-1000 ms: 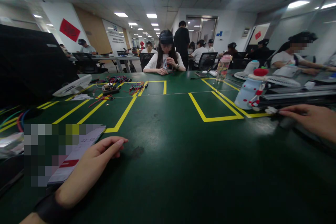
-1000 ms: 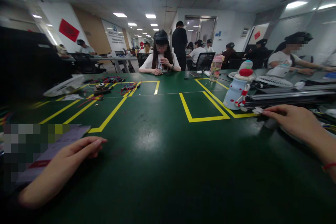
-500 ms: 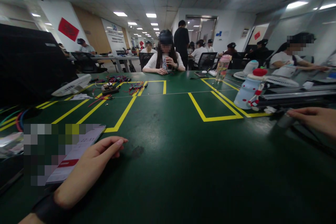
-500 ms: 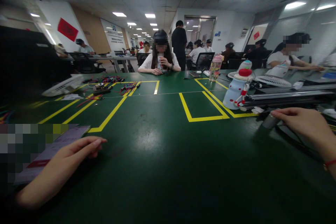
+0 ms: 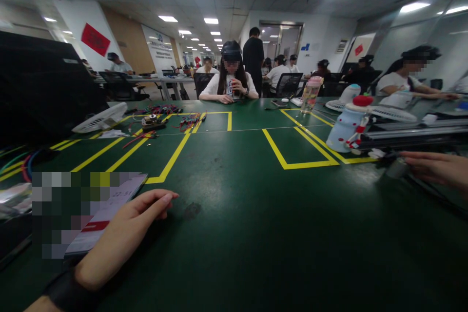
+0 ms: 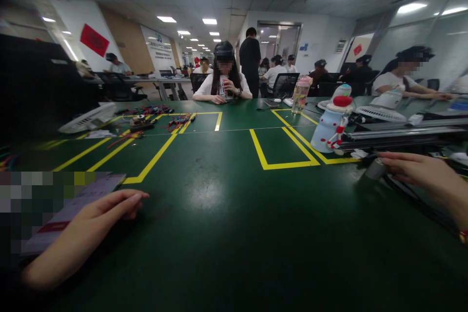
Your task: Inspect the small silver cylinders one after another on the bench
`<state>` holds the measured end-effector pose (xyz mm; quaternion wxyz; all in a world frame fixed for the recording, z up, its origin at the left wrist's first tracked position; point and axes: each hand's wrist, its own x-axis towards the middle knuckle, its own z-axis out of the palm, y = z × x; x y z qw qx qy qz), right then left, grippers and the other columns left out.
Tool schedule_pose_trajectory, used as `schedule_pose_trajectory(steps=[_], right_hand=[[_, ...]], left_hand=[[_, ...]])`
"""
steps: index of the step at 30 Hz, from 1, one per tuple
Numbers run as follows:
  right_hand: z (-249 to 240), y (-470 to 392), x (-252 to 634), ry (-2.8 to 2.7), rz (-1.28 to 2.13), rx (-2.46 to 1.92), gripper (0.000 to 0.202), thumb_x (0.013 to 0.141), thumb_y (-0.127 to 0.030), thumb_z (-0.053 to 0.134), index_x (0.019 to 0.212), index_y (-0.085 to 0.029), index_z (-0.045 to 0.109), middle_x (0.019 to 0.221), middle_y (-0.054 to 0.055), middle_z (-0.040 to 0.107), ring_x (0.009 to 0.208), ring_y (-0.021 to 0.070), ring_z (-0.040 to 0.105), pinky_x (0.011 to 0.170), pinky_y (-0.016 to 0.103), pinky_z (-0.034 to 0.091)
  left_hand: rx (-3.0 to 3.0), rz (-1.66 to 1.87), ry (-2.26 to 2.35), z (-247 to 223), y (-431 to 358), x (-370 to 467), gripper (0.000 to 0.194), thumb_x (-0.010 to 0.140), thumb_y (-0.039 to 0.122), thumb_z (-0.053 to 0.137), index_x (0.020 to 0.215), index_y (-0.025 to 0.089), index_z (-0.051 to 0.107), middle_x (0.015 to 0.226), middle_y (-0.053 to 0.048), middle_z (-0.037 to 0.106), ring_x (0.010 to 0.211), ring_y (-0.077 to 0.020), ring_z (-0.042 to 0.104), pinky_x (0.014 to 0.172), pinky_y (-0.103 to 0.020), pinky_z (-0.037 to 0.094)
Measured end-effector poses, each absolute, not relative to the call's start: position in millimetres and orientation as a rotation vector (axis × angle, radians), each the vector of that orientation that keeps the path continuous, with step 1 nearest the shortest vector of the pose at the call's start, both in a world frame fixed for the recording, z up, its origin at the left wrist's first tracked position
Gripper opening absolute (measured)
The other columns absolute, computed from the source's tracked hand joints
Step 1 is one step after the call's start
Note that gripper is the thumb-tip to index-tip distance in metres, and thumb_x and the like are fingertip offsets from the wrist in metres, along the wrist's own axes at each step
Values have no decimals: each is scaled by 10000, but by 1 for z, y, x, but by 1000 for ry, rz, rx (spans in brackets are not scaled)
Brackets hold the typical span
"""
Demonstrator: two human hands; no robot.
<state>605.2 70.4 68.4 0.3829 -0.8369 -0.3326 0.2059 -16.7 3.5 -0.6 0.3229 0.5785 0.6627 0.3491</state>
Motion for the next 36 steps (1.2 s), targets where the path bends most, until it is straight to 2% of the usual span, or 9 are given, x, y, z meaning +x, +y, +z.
schedule_pose_trajectory(steps=[6,12,16,19,23,27,29,31,36], right_hand=[[76,66,590,-746,405,-2263,260,715,-244,698,952,-154,640,854,81,657,670,166,597,785,339,474],[70,68,610,-1017,421,-2262,220,783,-284,602,965,-164,633,956,118,651,726,176,592,775,343,438],[37,75,637,-1316,77,-2352,588,646,-570,671,1054,-162,558,1043,170,609,805,254,580,740,382,433],[11,79,650,-1433,-164,-2381,803,594,-649,662,1172,-134,450,1112,220,554,816,277,563,699,372,434],[1,79,649,-1508,-292,-2315,667,691,-607,587,1138,-133,447,1098,195,549,858,273,559,716,354,427],[16,71,606,-1453,-326,-2135,599,669,-569,642,1075,-152,495,1057,147,572,886,255,559,765,359,429],[28,63,561,-1381,-106,-1963,614,616,-501,718,1081,-167,497,1049,124,581,882,234,566,780,353,439],[39,51,504,-1312,402,-1737,639,579,-408,774,1096,-186,471,1027,99,594,870,209,582,782,336,456],[38,17,368,-1020,1937,-1039,396,766,-371,670,1048,-197,453,1012,39,599,846,122,596,789,292,478]], left_hand=[[1516,927,1759,1,2,-16,379,829,565,567,1028,260,671,821,3,629,761,-180,589,716,-281,499],[1509,950,1744,3,0,-12,362,833,536,582,1037,252,677,829,-3,658,764,-183,609,719,-286,506],[1527,978,1751,4,0,-12,344,819,519,605,1004,246,700,833,-10,680,763,-188,619,700,-281,513],[1531,970,1758,4,0,-12,345,819,515,603,1004,242,706,849,-18,692,757,-190,624,697,-286,516],[1556,928,1790,2,0,-14,366,820,531,591,1018,240,693,878,-24,698,772,-199,634,726,-303,509],[1656,856,1790,5,-1,-8,349,832,522,570,1025,256,686,924,-21,711,821,-218,648,742,-309,513],[1758,814,1753,10,-3,5,317,853,494,550,1041,274,679,979,-17,708,893,-230,646,786,-318,510],[1887,792,1667,17,-5,27,292,870,457,538,1076,290,659,1050,-20,688,954,-235,631,824,-333,505],[2155,875,1288,40,-11,98,504,786,323,675,1268,331,528,1259,-45,585,1102,-245,566,950,-401,472]])
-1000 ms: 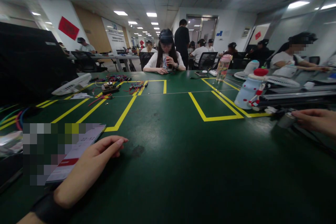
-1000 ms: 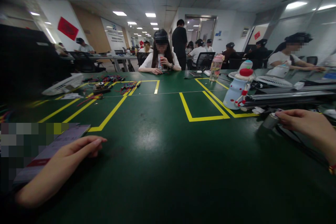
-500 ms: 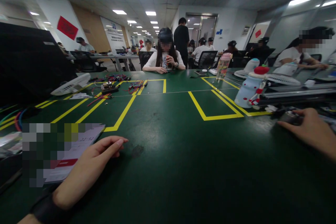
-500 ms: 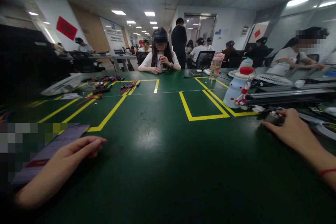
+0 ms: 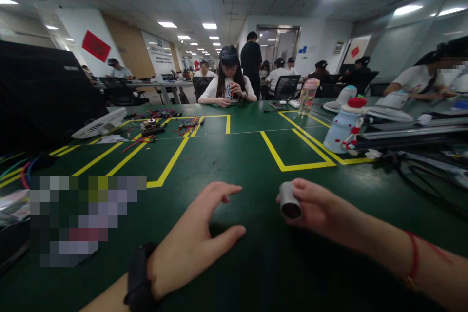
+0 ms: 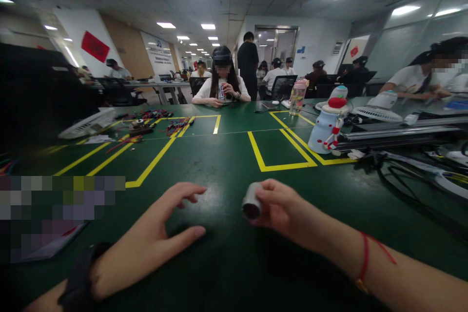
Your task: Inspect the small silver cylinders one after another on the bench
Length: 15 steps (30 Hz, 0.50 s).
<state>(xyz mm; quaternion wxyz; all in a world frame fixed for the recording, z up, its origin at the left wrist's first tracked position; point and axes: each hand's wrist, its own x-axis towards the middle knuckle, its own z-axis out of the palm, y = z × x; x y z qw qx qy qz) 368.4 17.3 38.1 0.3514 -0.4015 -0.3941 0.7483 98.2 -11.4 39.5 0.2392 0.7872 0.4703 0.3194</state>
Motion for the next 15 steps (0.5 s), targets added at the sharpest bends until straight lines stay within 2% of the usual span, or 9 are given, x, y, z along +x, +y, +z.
schedule_pose_trajectory(steps=[2,6,9,12,15], right_hand=[[30,6,336,-834,2247,-855,341,807,-407,617,1014,-166,493,924,30,595,772,99,584,733,259,470],[15,-13,312,-705,2446,-721,364,859,-467,539,976,-123,558,840,26,583,728,85,579,701,228,453],[7,-19,312,-742,2474,-656,462,882,-534,470,965,-95,586,834,52,597,749,104,602,744,254,463],[2,-21,314,-768,2524,-604,582,879,-608,406,953,-66,604,832,85,619,767,139,634,768,275,464],[1,-21,315,-742,2538,-586,604,875,-633,388,977,-76,600,939,116,645,801,183,659,785,317,469]], left_hand=[[2197,919,1120,44,-15,118,521,745,241,710,1235,327,555,1277,-48,582,1163,-256,536,1008,-431,436],[2161,972,977,41,-25,128,405,748,178,707,1117,338,659,1134,-28,667,1049,-230,610,918,-383,500],[2085,978,1010,39,-30,126,389,736,201,736,1090,353,682,1038,-15,697,938,-210,643,810,-331,537],[2007,1015,1116,40,-30,125,286,723,242,756,985,347,708,951,6,711,868,-200,650,744,-310,534],[1915,1048,1252,41,-25,123,214,708,318,768,911,296,704,890,6,712,830,-201,653,726,-318,525]])
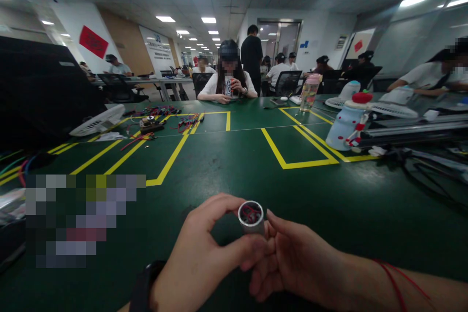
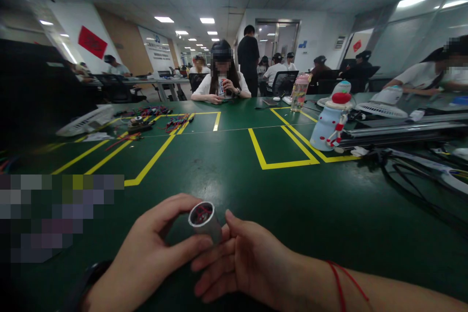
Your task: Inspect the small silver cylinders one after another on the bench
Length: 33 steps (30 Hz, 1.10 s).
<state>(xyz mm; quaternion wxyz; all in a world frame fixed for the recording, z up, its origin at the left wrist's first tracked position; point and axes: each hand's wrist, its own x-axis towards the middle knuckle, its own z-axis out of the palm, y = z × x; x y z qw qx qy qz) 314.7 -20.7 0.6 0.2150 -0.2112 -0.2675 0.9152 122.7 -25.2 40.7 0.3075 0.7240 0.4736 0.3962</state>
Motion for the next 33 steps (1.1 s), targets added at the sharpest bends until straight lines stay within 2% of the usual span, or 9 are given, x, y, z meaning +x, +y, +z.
schedule_pose_trajectory(steps=[5,9,12,17,21,24,28,30,33], right_hand=[[6,-21,316,-573,2413,-666,409,886,-477,486,1071,-125,581,1157,121,614,986,206,637,914,375,444],[10,-17,316,-643,2208,-663,367,873,-407,521,1153,-185,601,1351,88,495,1228,211,492,1043,433,373],[13,-12,318,-885,2005,-701,389,865,-425,540,1194,-230,611,1397,66,449,1291,214,422,1086,462,322],[17,-10,326,-1660,1495,-830,339,892,-403,529,1205,-309,618,1499,-8,300,1400,196,249,1164,427,173],[13,-9,327,-1901,1239,-927,395,937,-369,447,1326,-319,495,1411,20,419,1320,170,369,1147,419,229],[7,-6,325,-1990,1128,-953,466,901,-349,514,1355,-275,437,1354,56,460,1240,173,443,1105,408,309],[3,0,323,-2077,988,-916,517,849,-314,583,1338,-261,426,1365,59,437,1259,173,419,1118,397,299],[2,3,322,-2113,914,-920,511,830,-268,597,1313,-271,430,1355,42,442,1249,158,424,1108,376,316],[-1,8,320,-2141,870,-962,471,804,-219,614,1240,-285,449,1238,10,517,1120,125,504,1001,324,415]], left_hand=[[1829,1005,1420,38,-14,110,283,723,409,735,916,220,653,870,-31,699,831,-214,641,750,-348,508],[1952,914,1520,35,-8,103,321,740,471,708,941,229,645,903,-24,681,831,-215,625,734,-346,486],[2079,842,1497,32,-6,107,267,783,467,673,943,254,661,964,-18,668,894,-222,609,777,-356,474],[2304,743,1486,25,-6,121,248,789,482,669,971,315,696,1143,-20,623,1058,-277,537,873,-446,425],[2339,724,1563,18,-3,123,248,806,454,654,1018,335,699,1223,-38,587,1124,-322,488,902,-522,395],[2287,706,1520,16,-1,120,271,793,401,673,1053,323,680,1226,-44,582,1146,-329,485,924,-540,392],[2173,858,1320,20,-2,118,383,808,258,643,1187,269,586,1285,-65,540,1204,-271,481,1020,-481,379],[2105,950,1304,24,-2,120,337,845,225,592,1181,254,579,1242,-63,569,1144,-232,530,994,-436,418],[2072,1003,1303,30,-2,124,207,871,243,584,1070,255,640,1094,-34,645,995,-194,598,894,-373,477]])
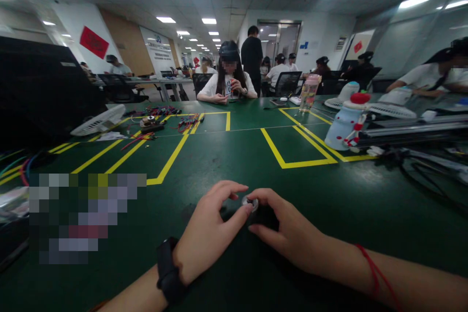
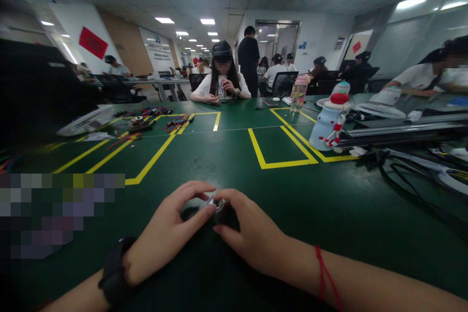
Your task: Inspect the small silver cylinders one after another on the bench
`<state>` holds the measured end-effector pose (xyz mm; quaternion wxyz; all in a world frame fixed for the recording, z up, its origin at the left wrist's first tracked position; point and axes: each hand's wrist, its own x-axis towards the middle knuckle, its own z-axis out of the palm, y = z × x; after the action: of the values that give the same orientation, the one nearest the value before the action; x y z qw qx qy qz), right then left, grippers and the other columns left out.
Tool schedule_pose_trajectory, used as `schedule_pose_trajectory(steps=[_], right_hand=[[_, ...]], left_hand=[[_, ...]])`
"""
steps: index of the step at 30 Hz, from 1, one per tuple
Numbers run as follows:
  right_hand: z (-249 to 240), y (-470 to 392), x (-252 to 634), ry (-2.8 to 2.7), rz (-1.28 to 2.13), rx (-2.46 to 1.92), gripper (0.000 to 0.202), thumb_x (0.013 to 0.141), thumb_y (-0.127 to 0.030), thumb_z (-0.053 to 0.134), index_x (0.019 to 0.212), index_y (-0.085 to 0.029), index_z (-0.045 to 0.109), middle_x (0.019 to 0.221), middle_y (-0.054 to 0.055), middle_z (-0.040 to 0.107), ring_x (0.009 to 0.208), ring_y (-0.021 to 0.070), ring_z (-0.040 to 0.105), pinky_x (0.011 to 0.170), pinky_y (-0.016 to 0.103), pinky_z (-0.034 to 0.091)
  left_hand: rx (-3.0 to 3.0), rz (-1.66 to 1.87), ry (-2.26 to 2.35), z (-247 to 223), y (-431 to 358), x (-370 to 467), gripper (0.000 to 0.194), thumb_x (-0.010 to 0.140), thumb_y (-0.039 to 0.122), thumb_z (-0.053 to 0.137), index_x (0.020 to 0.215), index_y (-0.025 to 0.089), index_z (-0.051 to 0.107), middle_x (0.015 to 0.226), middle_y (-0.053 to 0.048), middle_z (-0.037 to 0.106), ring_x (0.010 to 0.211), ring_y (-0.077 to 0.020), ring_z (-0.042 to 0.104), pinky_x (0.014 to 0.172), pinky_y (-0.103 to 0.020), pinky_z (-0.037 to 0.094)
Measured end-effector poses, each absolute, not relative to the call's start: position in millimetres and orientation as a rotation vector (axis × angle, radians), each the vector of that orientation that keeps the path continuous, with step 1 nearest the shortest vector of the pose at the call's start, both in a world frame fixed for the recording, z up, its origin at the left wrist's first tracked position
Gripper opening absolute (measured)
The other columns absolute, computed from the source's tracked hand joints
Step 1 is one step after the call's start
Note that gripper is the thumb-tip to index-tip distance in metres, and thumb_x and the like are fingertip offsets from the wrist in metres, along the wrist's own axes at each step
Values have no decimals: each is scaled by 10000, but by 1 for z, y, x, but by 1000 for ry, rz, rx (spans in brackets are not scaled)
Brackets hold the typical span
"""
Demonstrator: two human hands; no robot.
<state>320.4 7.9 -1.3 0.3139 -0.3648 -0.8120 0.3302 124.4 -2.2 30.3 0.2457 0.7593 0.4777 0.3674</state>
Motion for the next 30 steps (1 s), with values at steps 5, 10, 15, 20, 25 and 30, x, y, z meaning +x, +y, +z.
schedule_pose_trajectory(steps=[5,10,15,20,25,30], right_hand=[[-9,13,319,-2055,843,-990,517,779,-220,646,1202,-251,350,1098,7,548,986,100,548,890,286,458],[-9,15,320,-2058,915,-1025,552,750,-254,678,1197,-230,355,1038,5,558,935,101,548,848,278,456],[-2,15,322,-2077,847,-1084,434,736,-233,654,1135,-216,486,1065,18,558,935,108,528,824,268,447],[0,15,322,-2072,860,-1114,350,747,-248,631,1075,-199,521,1024,17,567,895,107,527,792,263,447],[1,12,318,-2091,862,-1131,331,774,-274,615,1081,-202,514,1016,14,578,888,108,538,785,261,453],[16,23,349,-1942,687,-1249,447,801,-362,606,1199,-212,472,1114,49,571,961,134,566,838,274,479]], left_hand=[[2052,1021,1290,39,-2,134,100,860,246,619,834,251,716,960,0,693,918,-168,625,855,-323,476],[1936,1041,1341,45,2,130,126,866,277,606,813,241,714,898,0,676,859,-166,623,778,-299,476],[1906,1047,1450,39,9,117,132,846,337,620,868,242,710,933,-13,653,864,-186,605,770,-320,463],[2082,707,1494,17,10,119,102,797,344,676,814,269,741,904,-15,646,904,-224,589,795,-356,444],[2119,657,1492,12,9,124,136,770,383,700,856,283,735,922,-12,665,933,-246,586,811,-376,436],[1948,786,1499,31,9,98,294,844,435,591,1075,271,669,1024,-29,663,878,-213,602,782,-337,467]])
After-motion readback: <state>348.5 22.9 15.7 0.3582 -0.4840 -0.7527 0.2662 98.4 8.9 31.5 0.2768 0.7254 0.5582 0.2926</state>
